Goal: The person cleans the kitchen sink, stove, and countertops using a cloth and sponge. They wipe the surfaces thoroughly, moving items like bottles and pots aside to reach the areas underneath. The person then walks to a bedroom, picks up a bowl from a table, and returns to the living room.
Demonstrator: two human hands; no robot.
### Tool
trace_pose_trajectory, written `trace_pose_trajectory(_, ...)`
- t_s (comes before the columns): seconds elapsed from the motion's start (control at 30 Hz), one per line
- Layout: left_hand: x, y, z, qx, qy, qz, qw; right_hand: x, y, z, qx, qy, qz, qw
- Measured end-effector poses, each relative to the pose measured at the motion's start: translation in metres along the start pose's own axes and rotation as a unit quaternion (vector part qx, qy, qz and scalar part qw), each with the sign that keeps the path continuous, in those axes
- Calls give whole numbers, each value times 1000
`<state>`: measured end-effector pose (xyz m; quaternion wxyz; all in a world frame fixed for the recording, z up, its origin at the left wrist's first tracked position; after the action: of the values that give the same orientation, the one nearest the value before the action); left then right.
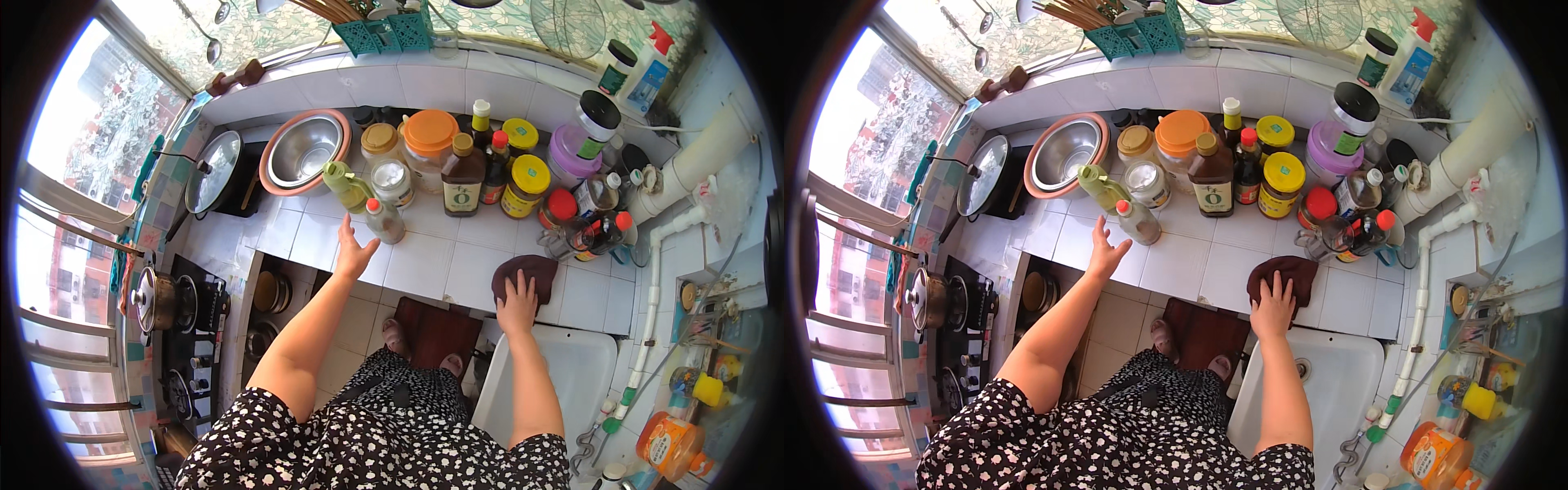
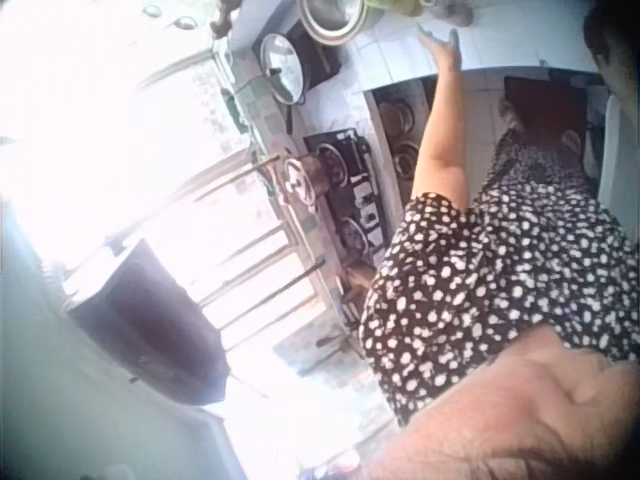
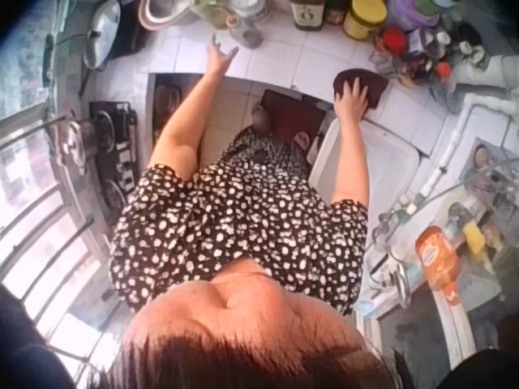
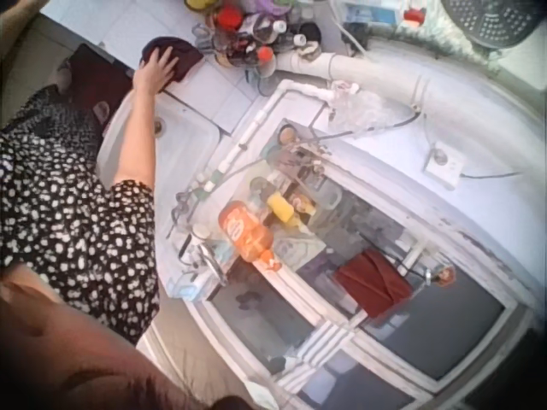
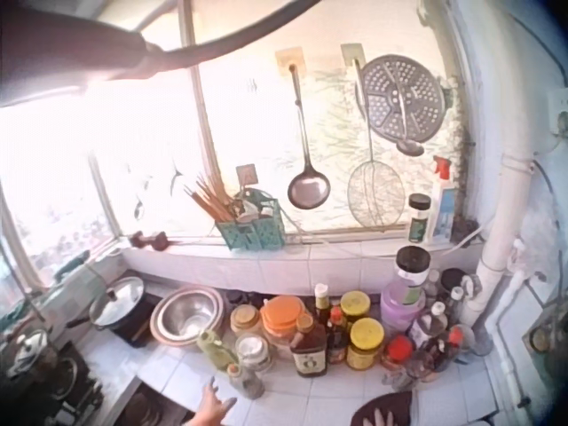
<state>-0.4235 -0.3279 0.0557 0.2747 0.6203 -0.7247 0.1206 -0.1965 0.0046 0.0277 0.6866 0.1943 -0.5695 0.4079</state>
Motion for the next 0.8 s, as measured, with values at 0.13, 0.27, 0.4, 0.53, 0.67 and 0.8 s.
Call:
trace_pose_trajectory(0.13,-8,21,-15,-98,-13,15,995,-21,-3,68,115,-10,27,993)
trace_pose_trajectory(0.27,-7,34,-31,-111,-2,70,991,-35,4,153,197,-25,64,978)
trace_pose_trajectory(0.4,8,42,-58,-127,32,132,983,-49,31,224,147,-30,97,984)
trace_pose_trajectory(0.53,26,52,-56,-109,52,135,984,-48,58,245,102,-29,118,987)
trace_pose_trajectory(0.67,36,52,-49,-131,57,155,977,-50,73,253,66,-36,142,987)
trace_pose_trajectory(0.8,45,47,-41,-122,36,158,979,-54,88,262,35,-37,145,988)
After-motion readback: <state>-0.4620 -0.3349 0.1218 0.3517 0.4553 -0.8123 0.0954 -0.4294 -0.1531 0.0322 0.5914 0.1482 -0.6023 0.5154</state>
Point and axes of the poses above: each hand's wrist, its own y-axis towards the middle knuckle, its own x-axis out of the back of the hand, z = x × y, the point moved 4 cm from there along y, towards the middle knuckle, and after that the axes turned 12 degrees about -x, right-handed, at the moved point
